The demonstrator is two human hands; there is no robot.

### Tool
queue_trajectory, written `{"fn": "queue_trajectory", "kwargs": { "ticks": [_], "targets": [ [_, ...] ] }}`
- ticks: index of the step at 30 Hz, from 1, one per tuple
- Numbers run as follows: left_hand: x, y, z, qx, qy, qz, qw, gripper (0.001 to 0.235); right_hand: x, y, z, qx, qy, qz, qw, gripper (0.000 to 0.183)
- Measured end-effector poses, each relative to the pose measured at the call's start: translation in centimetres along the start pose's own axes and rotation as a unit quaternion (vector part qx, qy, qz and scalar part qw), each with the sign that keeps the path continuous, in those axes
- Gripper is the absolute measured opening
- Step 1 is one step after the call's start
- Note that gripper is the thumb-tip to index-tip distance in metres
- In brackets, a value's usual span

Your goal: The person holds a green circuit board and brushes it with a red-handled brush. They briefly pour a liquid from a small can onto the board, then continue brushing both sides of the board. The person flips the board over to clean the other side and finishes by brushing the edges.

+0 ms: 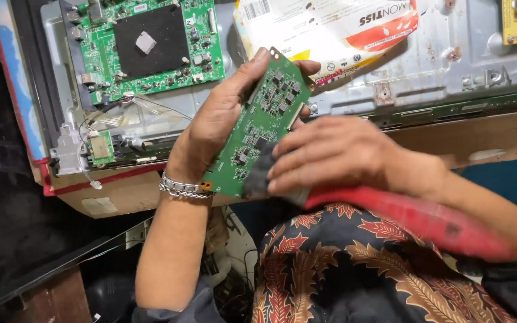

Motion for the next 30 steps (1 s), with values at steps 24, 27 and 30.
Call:
{"fn": "queue_trajectory", "kwargs": {
  "ticks": [24,27,30],
  "targets": [
    [-1.5,5.1,-7.8,0.139,-0.005,-0.14,0.98,0.063,1.5,5.0,-1.9,-0.031,0.033,-0.007,0.999,0.039],
    [-0.2,4.9,-9.9,0.313,-0.015,-0.023,0.949,0.062,3.3,3.7,-2.8,0.091,0.046,0.102,0.99,0.034],
    [0.8,6.8,-11.3,0.438,-0.126,0.004,0.89,0.062,2.8,2.2,-3.9,0.22,-0.278,-0.05,0.934,0.03]
  ]
}}
Point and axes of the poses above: each hand's wrist, its own z-axis towards the middle knuckle, its own x-axis out of the palm, y = z × x, the point moved 5 cm from there along z, towards the middle knuckle, and after that the axes turned 13 degrees about x, right-handed, at the moved point
